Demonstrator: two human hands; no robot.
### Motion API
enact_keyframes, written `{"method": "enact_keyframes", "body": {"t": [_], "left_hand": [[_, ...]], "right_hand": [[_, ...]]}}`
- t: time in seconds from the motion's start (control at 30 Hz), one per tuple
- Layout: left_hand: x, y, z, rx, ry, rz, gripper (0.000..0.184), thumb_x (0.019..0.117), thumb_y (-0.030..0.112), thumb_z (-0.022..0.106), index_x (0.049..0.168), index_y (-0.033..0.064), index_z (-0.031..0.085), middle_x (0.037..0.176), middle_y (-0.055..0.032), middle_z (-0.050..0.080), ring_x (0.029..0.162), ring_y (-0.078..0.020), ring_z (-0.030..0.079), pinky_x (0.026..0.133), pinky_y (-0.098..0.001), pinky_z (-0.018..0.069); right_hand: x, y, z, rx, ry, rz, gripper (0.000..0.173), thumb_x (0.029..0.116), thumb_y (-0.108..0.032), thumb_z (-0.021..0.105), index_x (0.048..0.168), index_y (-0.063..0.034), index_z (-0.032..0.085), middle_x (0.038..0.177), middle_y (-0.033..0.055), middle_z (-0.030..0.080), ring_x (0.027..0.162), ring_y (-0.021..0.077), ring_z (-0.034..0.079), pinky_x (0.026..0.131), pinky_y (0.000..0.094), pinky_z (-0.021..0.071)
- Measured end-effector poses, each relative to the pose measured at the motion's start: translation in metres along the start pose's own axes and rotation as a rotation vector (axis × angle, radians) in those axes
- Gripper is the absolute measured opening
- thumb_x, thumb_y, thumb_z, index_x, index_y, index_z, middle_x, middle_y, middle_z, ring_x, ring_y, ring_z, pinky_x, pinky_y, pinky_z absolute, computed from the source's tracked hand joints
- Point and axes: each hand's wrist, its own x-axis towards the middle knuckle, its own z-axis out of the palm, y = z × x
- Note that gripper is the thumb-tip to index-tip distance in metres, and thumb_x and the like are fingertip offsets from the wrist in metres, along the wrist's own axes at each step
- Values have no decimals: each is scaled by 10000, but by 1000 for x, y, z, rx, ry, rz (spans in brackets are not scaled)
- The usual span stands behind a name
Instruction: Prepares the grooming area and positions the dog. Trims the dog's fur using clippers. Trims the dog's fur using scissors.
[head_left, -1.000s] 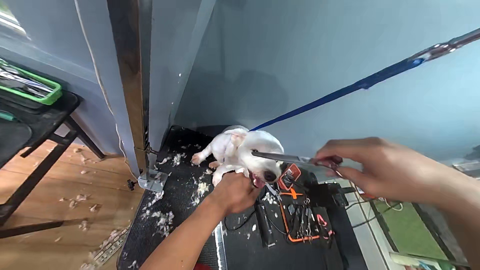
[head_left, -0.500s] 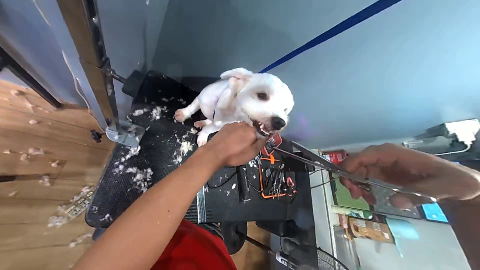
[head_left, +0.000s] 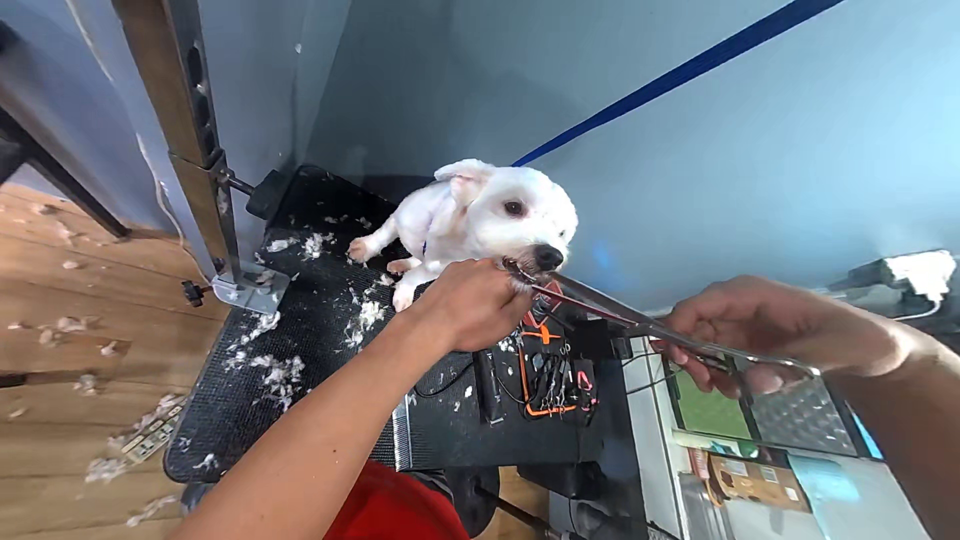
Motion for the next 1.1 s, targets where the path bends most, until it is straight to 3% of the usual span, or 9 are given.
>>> {"method": "enact_keyframes", "body": {"t": [0.23, 0.47, 0.53, 0.6, 0.67, 0.77, 0.87, 1.0, 1.1], "left_hand": [[-3, -2, 1, 56, -11, -25, 449, 1032, 356, 395, 723, 124, 624, 716, -63, 624, 756, -242, 662, 631, -499, 496], [-3, -8, -9, 150, -61, -43, 487, 1031, 383, 392, 697, 118, 629, 693, -72, 622, 754, -254, 672, 663, -520, 520], [-2, -8, -7, 163, -30, -42, 477, 1031, 384, 393, 699, 133, 627, 665, -54, 604, 719, -235, 660, 642, -517, 514], [-4, -9, -4, 168, -6, -62, 450, 1030, 390, 394, 747, 157, 654, 652, -7, 600, 672, -183, 641, 621, -485, 514], [-8, -13, 2, 134, -29, -124, 422, 1037, 423, 400, 888, 163, 698, 699, 20, 628, 674, -144, 641, 643, -463, 554], [-7, -18, 6, 87, -53, -215, 388, 1001, 478, 428, 986, 192, 690, 683, 54, 610, 602, -114, 607, 574, -415, 552], [-8, -17, 12, 31, 8, -183, 313, 992, 424, 474, 942, 178, 661, 653, 65, 570, 540, -90, 547, 506, -333, 506], [0, -3, 24, -110, 118, -156, 217, 1002, 211, 527, 1131, 43, 576, 700, 101, 597, 574, -21, 569, 546, -221, 514], [7, 8, 26, -191, 100, -250, 105, 1000, 51, 438, 1049, 70, 529, 681, 154, 613, 575, 20, 566, 563, -181, 494]], "right_hand": [[-14, 12, 18, 46, 104, -55, 278, 882, -320, 810, 1078, -135, 743, 837, 74, 745, 660, 130, 725, 555, 241, 612], [-4, 147, 101, 364, 260, -98, 328, 839, -426, 829, 1044, -187, 736, 878, 18, 747, 727, 140, 727, 652, 301, 627], [23, 197, 136, 292, 429, 61, 291, 873, -308, 769, 1071, -105, 709, 912, 37, 737, 780, 152, 717, 717, 337, 617], [73, 238, 171, 51, 537, 405, 252, 920, -160, 702, 1130, -20, 693, 952, 124, 728, 855, 252, 712, 820, 475, 591], [123, 277, 205, -73, 564, 676, 288, 896, -175, 731, 1144, -29, 715, 1089, 210, 707, 1043, 387, 677, 937, 631, 527], [162, 309, 238, 21, 672, 771, 329, 874, -186, 720, 1161, -26, 697, 1239, 244, 653, 1164, 423, 632, 965, 636, 518], [171, 318, 248, 78, 702, 827, 359, 853, -131, 694, 1186, 2, 677, 1294, 258, 619, 1177, 433, 626, 954, 614, 535], [175, 309, 232, 36, 594, 858, 269, 898, 22, 608, 1160, 50, 664, 1221, 281, 659, 1129, 476, 648, 881, 639, 545], [179, 321, 225, 38, 628, 786, 319, 917, 93, 556, 1230, 90, 619, 1302, 306, 594, 1167, 487, 621, 888, 629, 551]]}}
